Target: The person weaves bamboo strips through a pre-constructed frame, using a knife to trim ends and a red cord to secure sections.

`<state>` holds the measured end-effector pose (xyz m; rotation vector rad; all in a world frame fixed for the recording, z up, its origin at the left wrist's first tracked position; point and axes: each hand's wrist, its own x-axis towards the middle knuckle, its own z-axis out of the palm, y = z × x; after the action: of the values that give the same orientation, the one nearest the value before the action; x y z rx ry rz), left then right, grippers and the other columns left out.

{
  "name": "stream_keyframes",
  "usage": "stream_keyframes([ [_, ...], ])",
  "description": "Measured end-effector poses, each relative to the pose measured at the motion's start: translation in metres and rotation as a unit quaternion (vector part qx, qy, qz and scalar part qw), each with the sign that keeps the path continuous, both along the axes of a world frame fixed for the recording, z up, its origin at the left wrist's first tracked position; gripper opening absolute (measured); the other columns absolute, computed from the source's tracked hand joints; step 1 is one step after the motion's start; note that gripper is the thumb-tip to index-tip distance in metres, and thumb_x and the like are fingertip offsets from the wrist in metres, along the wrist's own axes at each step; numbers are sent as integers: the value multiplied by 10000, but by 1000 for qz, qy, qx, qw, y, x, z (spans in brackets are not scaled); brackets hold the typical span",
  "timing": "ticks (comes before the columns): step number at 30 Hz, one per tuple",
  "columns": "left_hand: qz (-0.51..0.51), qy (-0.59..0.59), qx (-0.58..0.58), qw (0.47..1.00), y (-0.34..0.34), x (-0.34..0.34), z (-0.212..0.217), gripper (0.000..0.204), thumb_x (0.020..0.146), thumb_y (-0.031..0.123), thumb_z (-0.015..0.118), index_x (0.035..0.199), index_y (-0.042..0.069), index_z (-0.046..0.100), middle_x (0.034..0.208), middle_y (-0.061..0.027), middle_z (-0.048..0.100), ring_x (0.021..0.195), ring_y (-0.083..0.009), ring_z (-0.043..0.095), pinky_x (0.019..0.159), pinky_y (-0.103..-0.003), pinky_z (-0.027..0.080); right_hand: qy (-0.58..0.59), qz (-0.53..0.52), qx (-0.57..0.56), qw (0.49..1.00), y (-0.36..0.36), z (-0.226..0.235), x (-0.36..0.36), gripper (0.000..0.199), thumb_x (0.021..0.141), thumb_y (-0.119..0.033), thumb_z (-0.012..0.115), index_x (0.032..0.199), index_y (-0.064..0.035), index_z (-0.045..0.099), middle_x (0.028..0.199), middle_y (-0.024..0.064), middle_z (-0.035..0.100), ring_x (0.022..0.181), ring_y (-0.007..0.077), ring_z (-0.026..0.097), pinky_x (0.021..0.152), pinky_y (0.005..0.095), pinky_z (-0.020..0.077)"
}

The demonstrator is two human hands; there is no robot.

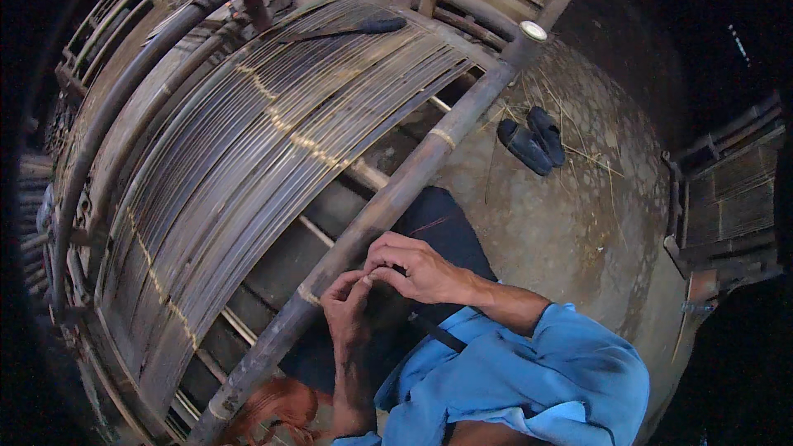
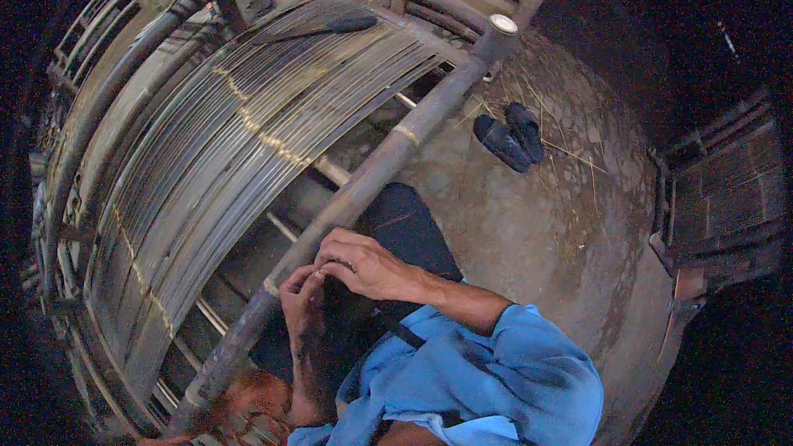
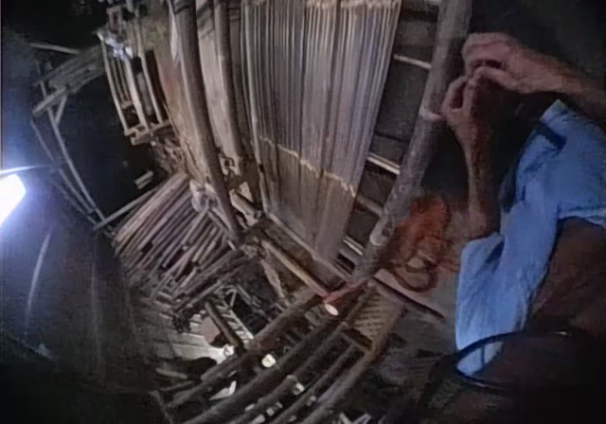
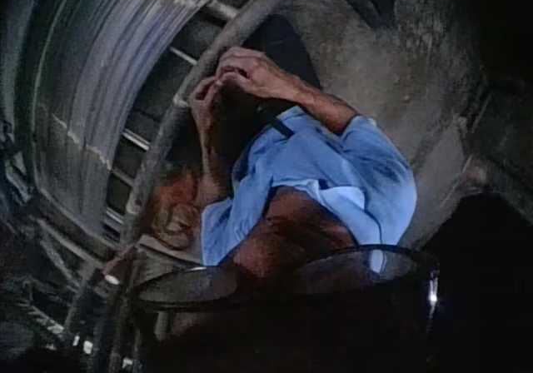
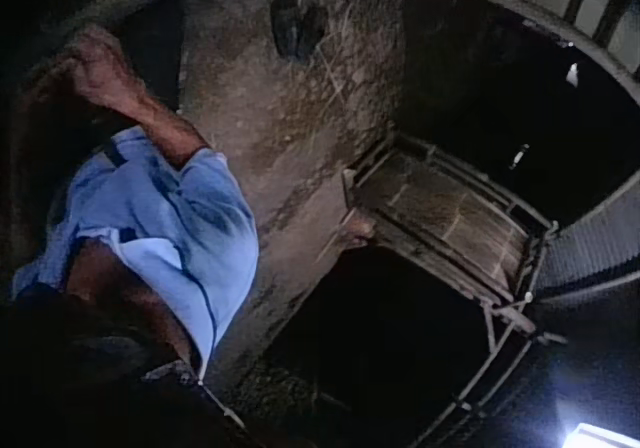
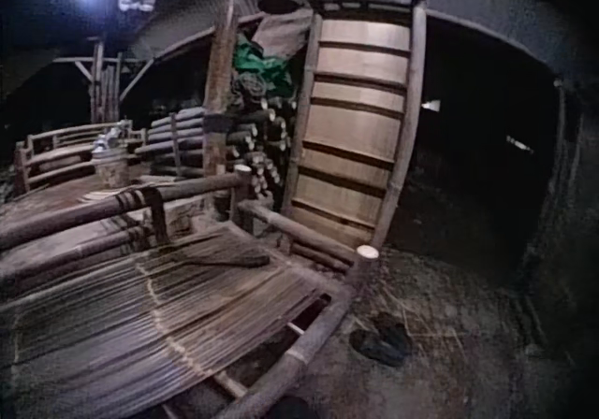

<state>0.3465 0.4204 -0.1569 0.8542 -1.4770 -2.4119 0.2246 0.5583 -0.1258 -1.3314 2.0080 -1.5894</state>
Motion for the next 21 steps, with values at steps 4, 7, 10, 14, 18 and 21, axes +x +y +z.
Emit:
stream_keyframes([
  [4,19,-31,-38,999,10,-39,-7,127,908,91,706,967,-18,730,775,13,644,635,-55,530,553,-213,384,-29,-8,5,1000,15,1,-43,117,904,-42,708,1011,-16,670,970,113,636,945,275,646,821,364,526],
  [7,-14,-52,-50,997,12,-66,0,167,921,130,705,968,-26,738,812,-7,679,678,-79,579,588,-225,418,-107,12,23,994,28,7,-74,124,918,-106,690,1001,-23,652,982,135,629,978,329,638,863,414,518],
  [10,-41,-100,-18,994,19,-93,6,195,895,149,749,999,-15,758,810,-1,697,717,-71,598,645,-217,437,-54,30,-10,998,41,2,-100,179,903,-106,712,1057,-28,667,1005,141,655,981,332,652,872,414,526],
  [14,-90,-58,53,993,30,-126,3,189,897,141,749,998,-19,762,847,-25,724,719,-80,616,647,-231,452,-19,46,-32,998,63,-7,-134,271,862,-58,750,1127,-37,702,1015,125,689,921,296,682,817,384,553],
  [18,-112,-55,21,992,28,-146,2,165,884,109,764,984,-22,768,864,-27,731,742,-86,635,663,-246,477,7,37,6,999,76,-8,-164,153,881,-98,722,1016,-31,692,956,130,673,893,335,675,789,409,552],
  [21,-141,-87,-109,980,32,-170,11,155,860,108,780,974,3,779,823,-41,733,736,-77,633,646,-261,482,-13,12,76,997,83,-9,-182,154,934,-175,663,958,-23,654,931,148,643,898,361,656,800,435,533],
])
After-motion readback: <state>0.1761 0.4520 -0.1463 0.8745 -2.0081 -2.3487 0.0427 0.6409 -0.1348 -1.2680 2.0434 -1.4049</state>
